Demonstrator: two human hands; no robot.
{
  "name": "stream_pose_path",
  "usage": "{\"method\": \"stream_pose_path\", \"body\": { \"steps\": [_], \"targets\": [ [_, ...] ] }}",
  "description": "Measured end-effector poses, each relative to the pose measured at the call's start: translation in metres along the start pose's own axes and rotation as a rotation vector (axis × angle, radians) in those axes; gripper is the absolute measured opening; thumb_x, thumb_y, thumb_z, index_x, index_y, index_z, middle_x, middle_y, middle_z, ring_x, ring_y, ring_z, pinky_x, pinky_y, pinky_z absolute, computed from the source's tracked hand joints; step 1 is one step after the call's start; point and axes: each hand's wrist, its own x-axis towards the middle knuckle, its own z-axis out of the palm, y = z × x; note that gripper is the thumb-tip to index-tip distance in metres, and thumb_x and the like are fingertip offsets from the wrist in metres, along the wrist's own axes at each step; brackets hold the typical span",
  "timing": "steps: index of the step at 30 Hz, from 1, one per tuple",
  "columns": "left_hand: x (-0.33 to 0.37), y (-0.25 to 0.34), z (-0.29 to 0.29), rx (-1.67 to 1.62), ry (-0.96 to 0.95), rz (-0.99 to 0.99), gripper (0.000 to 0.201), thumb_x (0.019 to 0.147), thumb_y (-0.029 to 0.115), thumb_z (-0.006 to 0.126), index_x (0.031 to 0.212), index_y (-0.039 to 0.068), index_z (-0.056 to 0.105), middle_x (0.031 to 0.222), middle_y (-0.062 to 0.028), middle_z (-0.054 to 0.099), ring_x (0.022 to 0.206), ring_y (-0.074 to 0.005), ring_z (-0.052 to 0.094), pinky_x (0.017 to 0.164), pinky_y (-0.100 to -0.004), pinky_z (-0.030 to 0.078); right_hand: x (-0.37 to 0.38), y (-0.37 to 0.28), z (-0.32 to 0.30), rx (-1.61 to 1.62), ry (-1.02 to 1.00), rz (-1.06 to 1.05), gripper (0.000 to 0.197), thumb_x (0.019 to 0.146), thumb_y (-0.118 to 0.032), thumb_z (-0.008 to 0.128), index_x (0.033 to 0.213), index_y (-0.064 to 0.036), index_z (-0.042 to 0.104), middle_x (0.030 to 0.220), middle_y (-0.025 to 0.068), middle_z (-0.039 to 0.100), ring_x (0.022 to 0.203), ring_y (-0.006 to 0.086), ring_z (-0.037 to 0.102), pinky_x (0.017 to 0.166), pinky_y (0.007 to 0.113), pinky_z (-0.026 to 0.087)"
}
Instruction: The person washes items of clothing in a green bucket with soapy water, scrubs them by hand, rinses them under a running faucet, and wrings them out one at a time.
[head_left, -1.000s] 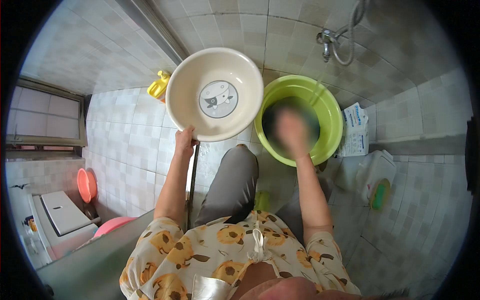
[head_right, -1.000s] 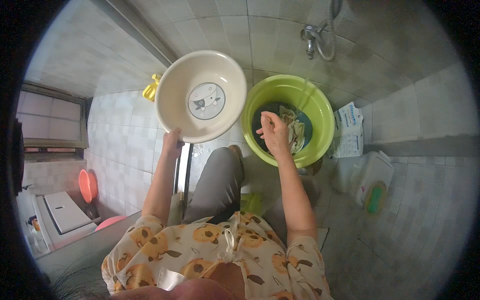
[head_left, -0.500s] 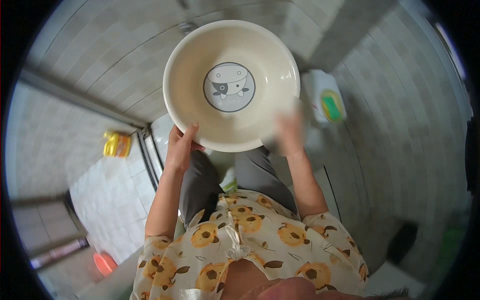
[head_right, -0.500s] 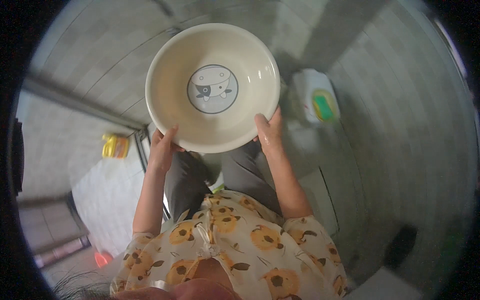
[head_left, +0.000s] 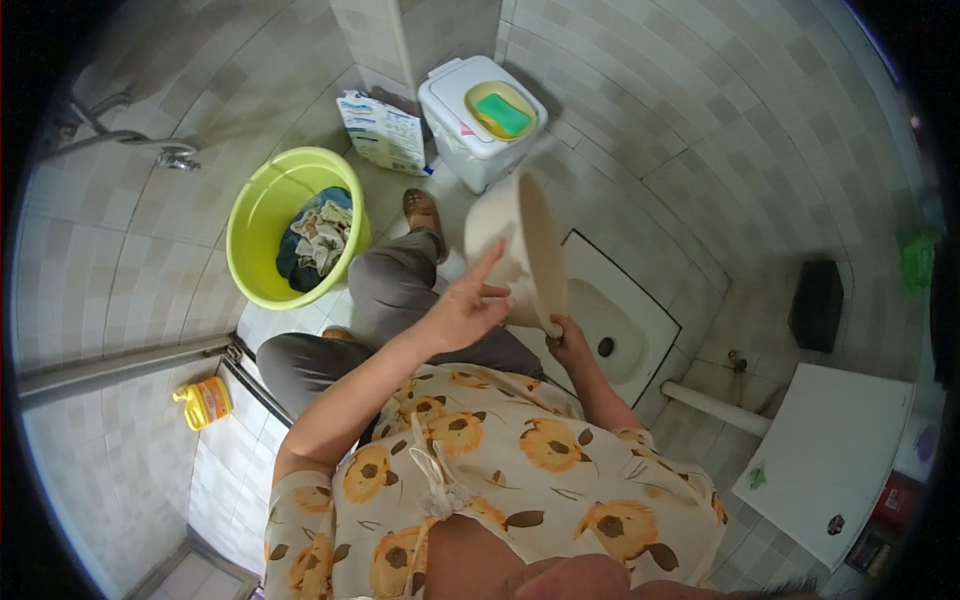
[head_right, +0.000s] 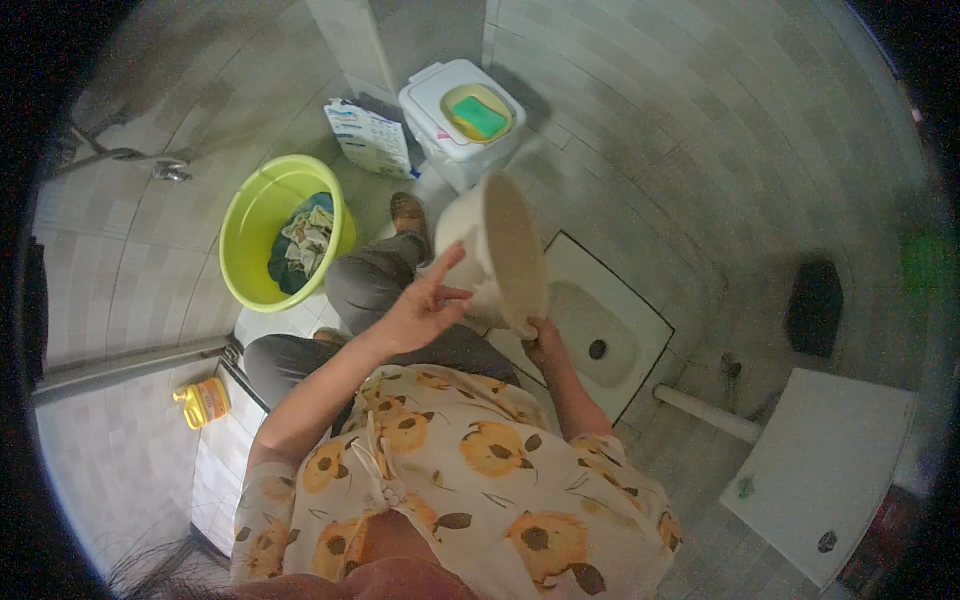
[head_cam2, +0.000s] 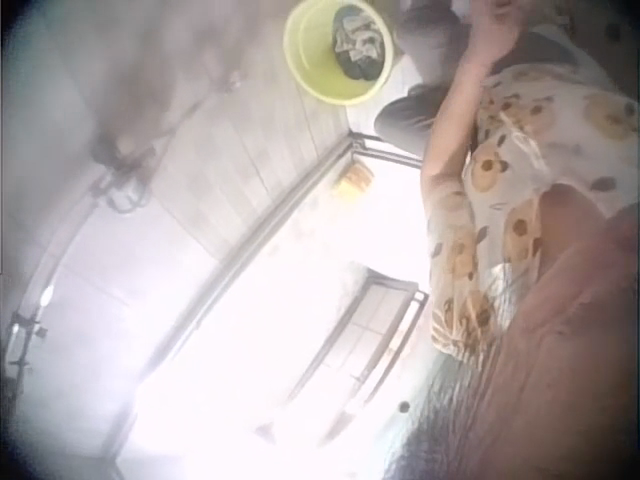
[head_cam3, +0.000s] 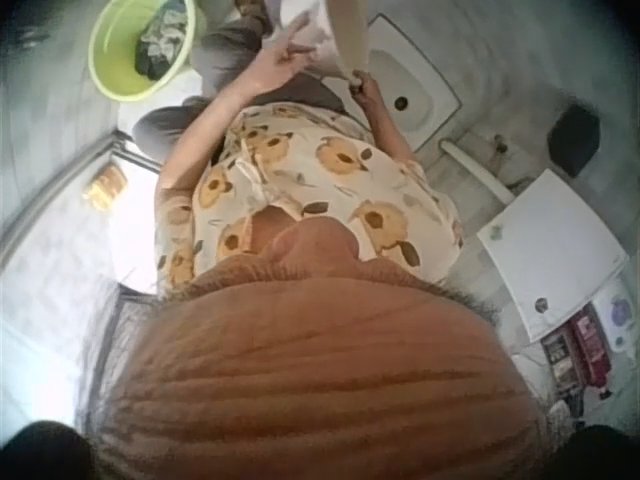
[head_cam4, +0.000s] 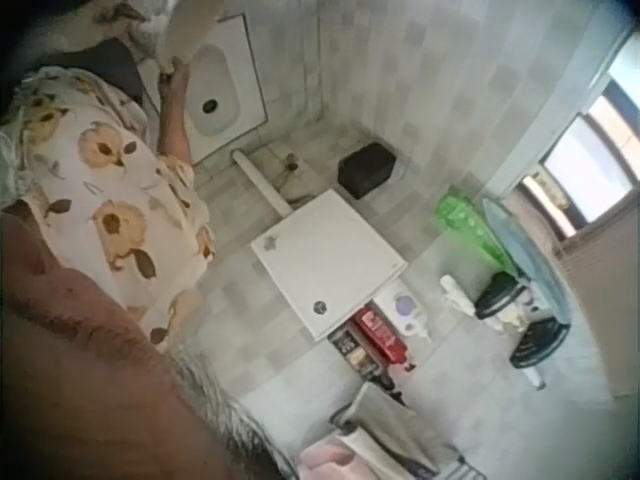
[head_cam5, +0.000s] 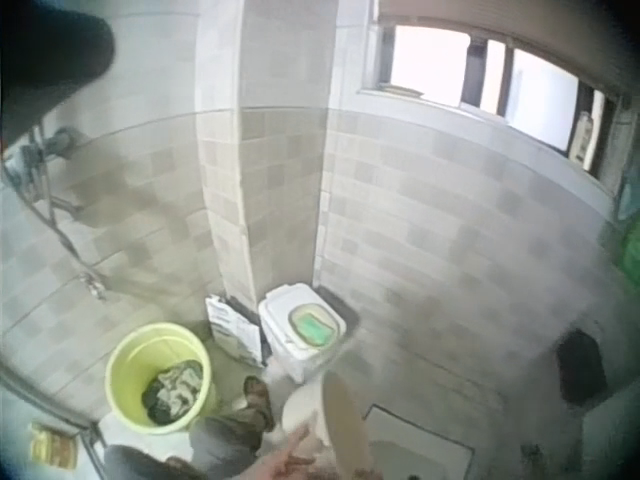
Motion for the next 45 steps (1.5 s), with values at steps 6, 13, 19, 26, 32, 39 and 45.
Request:
{"method": "stream_pose_path", "body": {
  "steps": [6,13,19,26,32,39,45],
  "targets": [
    [0.012,0.012,0.031,0.236,-0.14,-0.104,0.072,0.088,0.004,0.058,0.147,0.013,0.018,0.138,-0.0118,0.039,0.106,-0.0195,0.055,0.083,-0.0307,0.052,-0.017,0.049,-0.031,0.409,-0.338,0.054,0.038,0.094,-0.025,0.05,0.128,-0.0077,0.043,0.127,0.0071,0.047,0.103,0.018,0.052,0.086,0.031,0.045],
    [0.016,0.003,0.029,0.215,-0.086,0.046,0.079,0.086,0.007,0.063,0.148,0.014,0.014,0.138,-0.0137,0.037,0.101,-0.0196,0.058,0.078,-0.0303,0.054,0.006,-0.023,0.012,1.013,-0.795,0.1,0.044,0.094,-0.037,0.048,0.128,-0.0095,0.044,0.12,0.0085,0.055,0.086,0.0178,0.057,0.056,0.027,0.041],
    [0.004,0.05,0.009,0.144,0.156,0.097,0.102,0.078,0.017,0.074,0.149,0.014,0.0,0.147,-0.0162,0.023,0.109,-0.024,0.054,0.082,-0.0319,0.053,0.004,-0.108,0.079,-0.497,-0.268,-0.652,0.043,0.09,-0.025,0.051,0.128,-0.0052,0.045,0.122,0.0097,0.053,0.104,0.0266,0.052,0.085,0.038,0.043],
    [-0.087,0.047,-0.067,-0.176,0.529,0.297,0.111,0.074,0.013,0.078,0.149,0.018,-0.004,0.149,-0.0163,0.017,0.105,-0.0186,0.054,0.082,-0.0324,0.052,-0.063,-0.153,0.264,-0.149,-0.423,-0.559,0.049,0.087,-0.008,0.049,0.133,0.0008,0.035,0.124,0.0125,0.049,0.11,0.0229,0.051,0.096,0.037,0.04],
    [-0.194,0.033,-0.101,-0.224,1.085,0.182,0.072,0.084,0.044,0.065,0.134,0.006,0.029,0.126,-0.012,0.049,0.109,-0.0257,0.056,0.083,-0.04,0.052,-0.064,-0.107,0.4,-0.405,-0.68,-0.695,0.047,0.08,0.004,0.05,0.125,0.0038,0.038,0.123,0.0146,0.05,0.11,0.0217,0.051,0.098,0.035,0.039],
    [-0.29,-0.007,-0.139,-0.828,1.628,0.209,0.025,0.085,0.014,0.051,0.108,0.002,0.05,0.094,-0.0099,0.06,0.072,-0.0202,0.059,0.06,-0.0321,0.051,-0.12,0.006,0.525,-0.994,-0.943,-0.569,0.05,0.086,-0.019,0.056,0.128,-0.0016,0.035,0.087,0.0174,0.064,0.059,0.0274,0.065,0.056,0.036,0.052],
    [-0.327,-0.102,-0.195,-1.113,1.797,0.245,0.015,0.087,0.014,0.05,0.098,0.004,0.051,0.088,-0.0095,0.056,0.074,-0.0208,0.057,0.057,-0.0304,0.051,-0.079,0.036,0.538,-1.19,-1.143,-0.449,0.041,0.09,-0.024,0.054,0.122,0.0011,0.048,0.083,0.0105,0.067,0.052,0.0167,0.063,0.043,0.029,0.047]
  ]
}}
